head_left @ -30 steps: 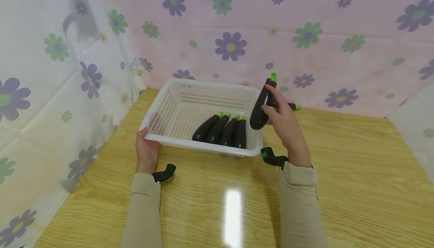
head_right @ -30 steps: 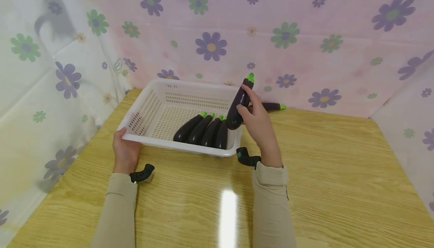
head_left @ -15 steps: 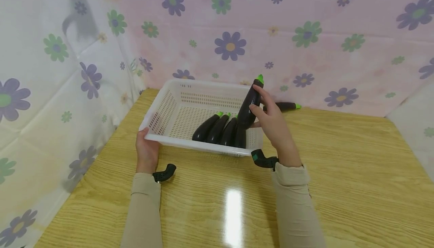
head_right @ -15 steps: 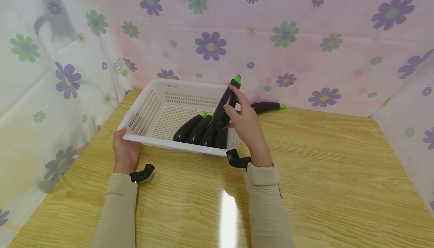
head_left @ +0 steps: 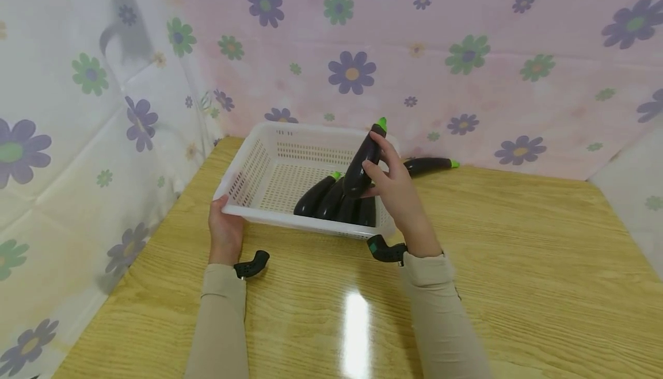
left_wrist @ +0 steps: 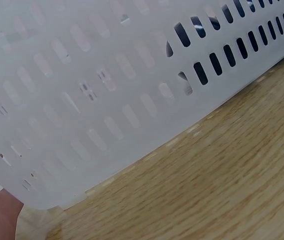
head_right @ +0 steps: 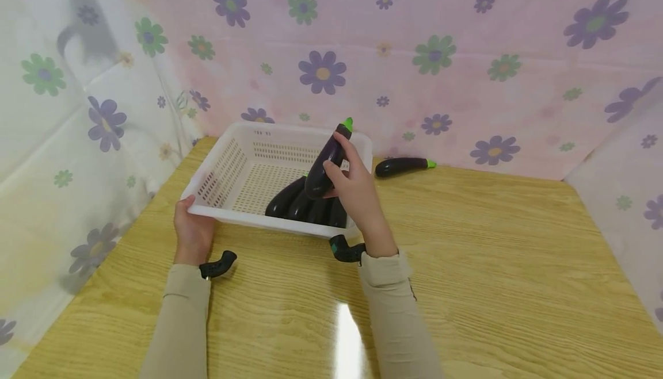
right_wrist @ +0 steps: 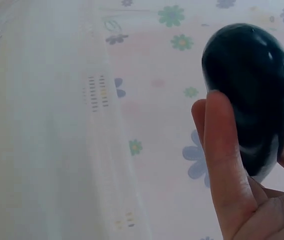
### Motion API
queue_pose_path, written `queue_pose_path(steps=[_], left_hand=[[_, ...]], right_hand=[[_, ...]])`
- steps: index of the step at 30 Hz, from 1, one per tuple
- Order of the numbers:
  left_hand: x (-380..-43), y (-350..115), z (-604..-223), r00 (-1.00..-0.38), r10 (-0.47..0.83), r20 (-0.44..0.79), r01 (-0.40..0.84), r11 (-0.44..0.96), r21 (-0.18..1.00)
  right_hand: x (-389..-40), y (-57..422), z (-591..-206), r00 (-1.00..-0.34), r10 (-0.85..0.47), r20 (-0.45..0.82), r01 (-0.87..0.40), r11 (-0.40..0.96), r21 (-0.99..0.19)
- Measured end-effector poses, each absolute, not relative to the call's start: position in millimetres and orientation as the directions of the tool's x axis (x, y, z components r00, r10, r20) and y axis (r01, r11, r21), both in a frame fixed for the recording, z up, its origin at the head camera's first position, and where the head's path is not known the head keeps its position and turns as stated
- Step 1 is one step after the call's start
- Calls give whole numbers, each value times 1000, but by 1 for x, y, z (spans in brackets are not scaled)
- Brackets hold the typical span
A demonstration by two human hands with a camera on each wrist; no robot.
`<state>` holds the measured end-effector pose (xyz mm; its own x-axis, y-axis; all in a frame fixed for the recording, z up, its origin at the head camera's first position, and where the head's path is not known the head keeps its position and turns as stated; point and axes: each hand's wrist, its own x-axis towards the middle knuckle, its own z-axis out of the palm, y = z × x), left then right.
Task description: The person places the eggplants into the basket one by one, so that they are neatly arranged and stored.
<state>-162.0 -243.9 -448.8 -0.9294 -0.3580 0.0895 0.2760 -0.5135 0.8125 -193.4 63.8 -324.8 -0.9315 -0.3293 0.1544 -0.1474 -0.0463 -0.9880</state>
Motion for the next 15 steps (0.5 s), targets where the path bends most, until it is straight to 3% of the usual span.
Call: queue_pose_path(steps=[6,15], left_hand=[[-162,-246,-451,-924,-371,94,285,-504,815],[-163,-245,-451,-932,-347,104,275,-491,826]], right_hand=[[-193,55,-328,-933,-333,136,-128,-46,-991],[-194,45,-335,-928,-354,115,-145,58,-988]])
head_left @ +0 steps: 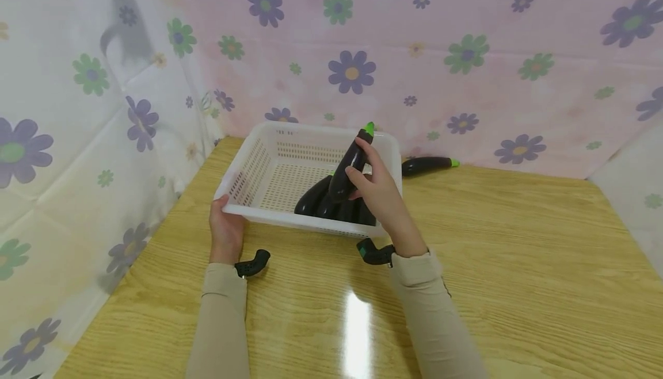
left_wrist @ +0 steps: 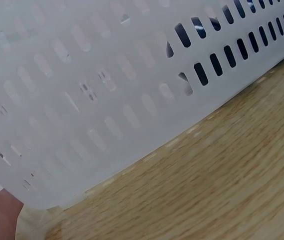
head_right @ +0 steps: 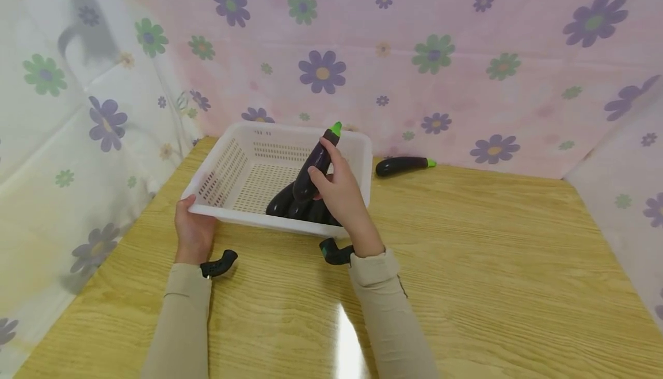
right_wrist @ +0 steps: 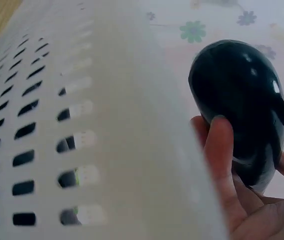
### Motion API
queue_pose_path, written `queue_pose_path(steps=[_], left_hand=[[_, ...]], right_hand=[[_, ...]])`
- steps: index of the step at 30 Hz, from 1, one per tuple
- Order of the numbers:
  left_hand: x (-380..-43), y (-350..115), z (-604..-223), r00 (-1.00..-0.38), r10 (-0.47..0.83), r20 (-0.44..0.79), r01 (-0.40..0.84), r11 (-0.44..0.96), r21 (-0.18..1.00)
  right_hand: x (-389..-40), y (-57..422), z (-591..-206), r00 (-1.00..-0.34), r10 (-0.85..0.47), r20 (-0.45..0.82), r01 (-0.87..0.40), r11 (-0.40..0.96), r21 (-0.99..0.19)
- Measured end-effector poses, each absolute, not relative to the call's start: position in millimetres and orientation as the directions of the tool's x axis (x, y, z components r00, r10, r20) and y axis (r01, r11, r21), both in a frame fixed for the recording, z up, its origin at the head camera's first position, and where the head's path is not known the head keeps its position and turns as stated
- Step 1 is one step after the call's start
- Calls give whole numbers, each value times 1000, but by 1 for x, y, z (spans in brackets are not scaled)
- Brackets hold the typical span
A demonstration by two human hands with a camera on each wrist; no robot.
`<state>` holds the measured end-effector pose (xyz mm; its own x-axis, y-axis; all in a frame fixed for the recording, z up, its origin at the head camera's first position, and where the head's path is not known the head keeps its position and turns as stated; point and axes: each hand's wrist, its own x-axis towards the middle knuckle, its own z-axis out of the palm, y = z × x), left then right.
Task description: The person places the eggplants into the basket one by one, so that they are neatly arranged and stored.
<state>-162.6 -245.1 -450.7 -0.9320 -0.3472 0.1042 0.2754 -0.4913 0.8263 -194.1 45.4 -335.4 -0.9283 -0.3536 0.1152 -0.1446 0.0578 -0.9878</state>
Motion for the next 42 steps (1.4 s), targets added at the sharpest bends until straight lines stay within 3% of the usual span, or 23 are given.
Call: queue_pose_path(steps=[14,19,26,33,42], left_hand=[[-168,-245,-452,-931,-339,138,311,-533,787],[-171,-243,-452,-933,-331,141,310,-541,782],[-166,-247,-452,-938,-325,125,291,-537,792],[-166,-249,-453,-936,-327,132,295,-523,800],[-168,-248,-452,-936,-337,104,283,-543,790]], right_hand=[[-202,28,-364,-924,-341,171,-295,353,-888],[-202,24,-366,-923,-360,137,-272,358,-893],[-202,13,-372,-907,-413,88,-203,245,-948],[-199,1,-367,-924,-380,53,-175,294,-939],[-205,-10,-373,-933,-357,40,-138,253,-958]])
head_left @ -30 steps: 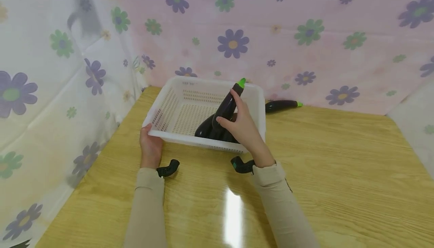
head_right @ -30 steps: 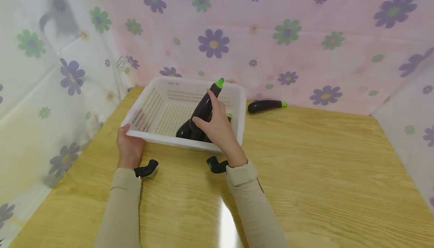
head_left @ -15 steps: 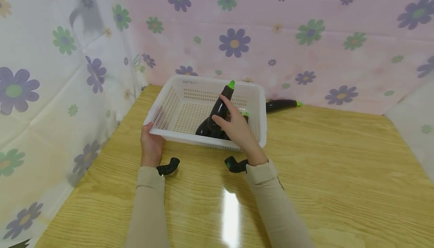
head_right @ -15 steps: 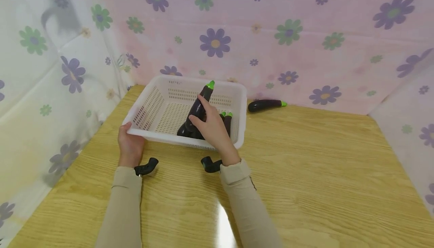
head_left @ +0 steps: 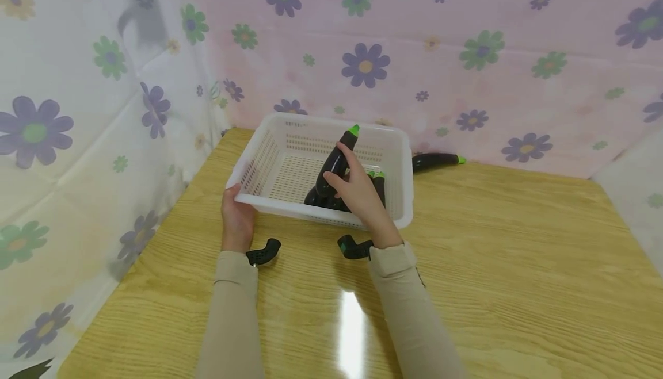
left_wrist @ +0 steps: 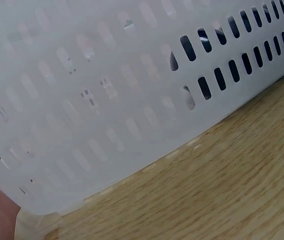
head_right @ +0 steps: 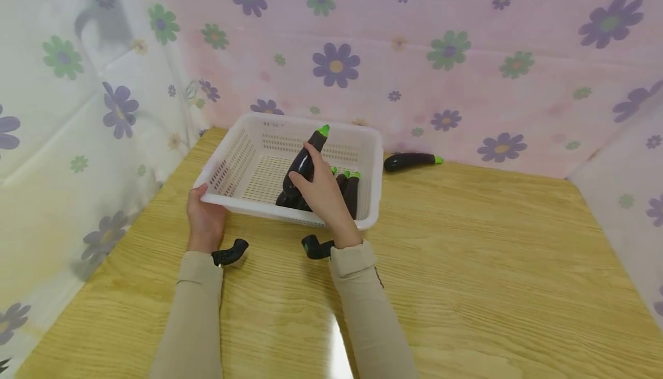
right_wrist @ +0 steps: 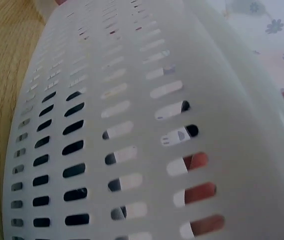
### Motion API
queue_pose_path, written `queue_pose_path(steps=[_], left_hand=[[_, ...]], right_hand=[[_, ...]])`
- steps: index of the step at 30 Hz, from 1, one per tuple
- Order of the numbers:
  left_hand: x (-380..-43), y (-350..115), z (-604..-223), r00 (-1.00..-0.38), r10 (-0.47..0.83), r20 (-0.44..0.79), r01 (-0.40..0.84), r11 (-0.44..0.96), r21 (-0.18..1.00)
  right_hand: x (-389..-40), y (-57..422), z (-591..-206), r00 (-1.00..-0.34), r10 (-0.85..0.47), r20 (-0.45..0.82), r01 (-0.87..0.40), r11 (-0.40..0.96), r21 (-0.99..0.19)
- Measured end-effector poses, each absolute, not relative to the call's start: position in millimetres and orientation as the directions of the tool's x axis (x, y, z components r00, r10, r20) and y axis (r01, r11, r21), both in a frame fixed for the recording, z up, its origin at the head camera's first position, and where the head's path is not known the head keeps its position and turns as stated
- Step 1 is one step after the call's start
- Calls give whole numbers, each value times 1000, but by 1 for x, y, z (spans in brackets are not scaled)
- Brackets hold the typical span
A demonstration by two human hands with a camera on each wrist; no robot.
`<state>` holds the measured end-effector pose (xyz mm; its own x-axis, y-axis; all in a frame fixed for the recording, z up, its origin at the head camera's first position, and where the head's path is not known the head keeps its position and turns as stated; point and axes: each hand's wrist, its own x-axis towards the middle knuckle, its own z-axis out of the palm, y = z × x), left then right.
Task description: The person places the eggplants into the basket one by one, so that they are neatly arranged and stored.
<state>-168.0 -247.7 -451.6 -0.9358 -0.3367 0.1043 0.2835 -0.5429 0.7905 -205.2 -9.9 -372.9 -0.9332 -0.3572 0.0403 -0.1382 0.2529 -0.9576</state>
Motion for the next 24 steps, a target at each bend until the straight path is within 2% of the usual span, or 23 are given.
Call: queue_pose_path(steps=[11,24], left_hand=[[-171,-244,-454,-933,-333,140,312,-547,777],[-167,-245,-452,-932,-331,148,309,-510,803]], right_hand=[[-210,-26,-375,-918,-397,-16,-116,305,-945],[-220,-47,-377,-882,-457,-116,-200,585,-786]])
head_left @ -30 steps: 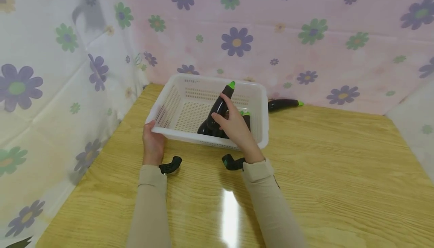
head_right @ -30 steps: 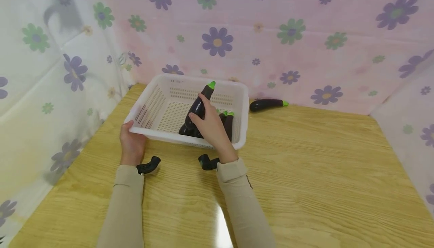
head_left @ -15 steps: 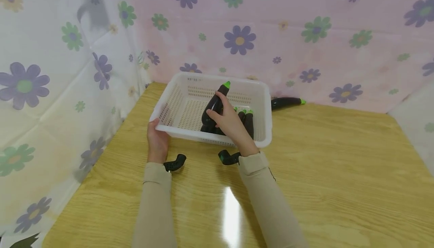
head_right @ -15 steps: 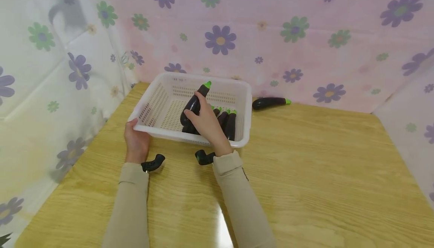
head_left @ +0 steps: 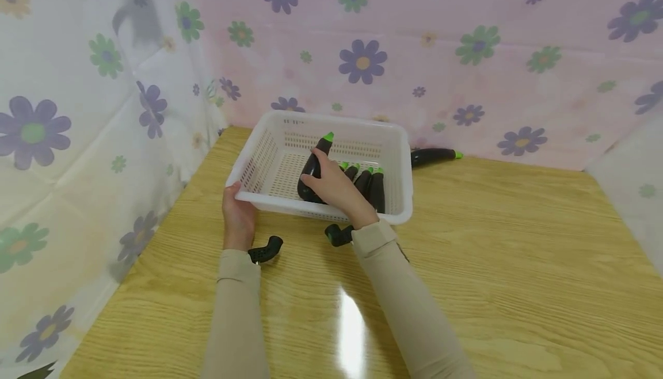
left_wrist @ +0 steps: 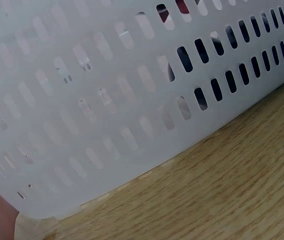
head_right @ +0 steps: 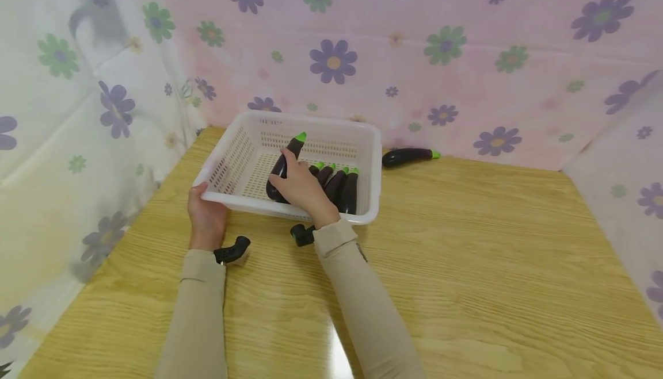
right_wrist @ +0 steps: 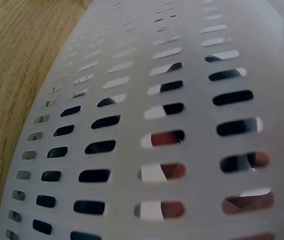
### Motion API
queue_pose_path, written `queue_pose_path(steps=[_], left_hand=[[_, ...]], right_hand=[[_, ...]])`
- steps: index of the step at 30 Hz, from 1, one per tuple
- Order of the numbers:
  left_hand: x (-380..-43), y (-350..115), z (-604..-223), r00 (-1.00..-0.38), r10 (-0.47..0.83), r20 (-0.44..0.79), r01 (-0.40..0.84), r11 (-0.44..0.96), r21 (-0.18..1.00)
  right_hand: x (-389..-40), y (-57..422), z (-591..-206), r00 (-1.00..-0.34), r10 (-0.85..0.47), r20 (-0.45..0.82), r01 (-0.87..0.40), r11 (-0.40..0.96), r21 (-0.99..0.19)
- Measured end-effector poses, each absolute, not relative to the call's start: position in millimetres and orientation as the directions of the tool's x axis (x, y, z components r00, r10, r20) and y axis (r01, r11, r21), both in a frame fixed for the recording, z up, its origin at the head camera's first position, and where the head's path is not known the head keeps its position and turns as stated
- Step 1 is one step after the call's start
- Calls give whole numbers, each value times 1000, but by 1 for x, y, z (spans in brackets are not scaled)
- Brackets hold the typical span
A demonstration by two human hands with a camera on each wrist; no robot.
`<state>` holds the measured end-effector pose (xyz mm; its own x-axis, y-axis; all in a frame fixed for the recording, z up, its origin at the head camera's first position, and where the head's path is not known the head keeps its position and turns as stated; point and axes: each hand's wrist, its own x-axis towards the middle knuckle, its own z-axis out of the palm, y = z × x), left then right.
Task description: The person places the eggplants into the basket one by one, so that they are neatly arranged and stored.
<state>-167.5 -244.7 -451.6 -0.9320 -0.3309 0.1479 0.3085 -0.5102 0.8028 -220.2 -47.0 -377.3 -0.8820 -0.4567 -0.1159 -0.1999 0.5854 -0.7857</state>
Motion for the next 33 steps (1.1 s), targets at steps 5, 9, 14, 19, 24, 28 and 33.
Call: queue_pose_path(steps=[5,9,14,19,24,28,33], left_hand=[[-168,-244,-451,-930,-336,146,314,-523,792],[-168,-245,-453,-928,-334,164,324,-511,796],[-168,-245,-453,-930,-332,158,317,-508,801],[-168,-245,-452,-931,-334,149,312,-511,801],[-168,-245,-449,-930,-330,163,322,-515,794],[-167,-245,-448,-932,-327,155,312,-510,802],[-165,-243,-449,-936,-330,126,291,-520,803]], right_hand=[[-225,-53,-378,-866,-482,-134,-232,624,-747],[-228,-56,-379,-848,-507,-152,-246,632,-735],[-231,-57,-380,-830,-522,-199,-229,644,-730],[-231,-58,-381,-823,-510,-248,-223,693,-685],[-232,-62,-379,-822,-517,-239,-269,722,-638],[-232,-66,-381,-822,-514,-244,-304,760,-575],[-232,-69,-385,-821,-506,-264,-328,797,-507]])
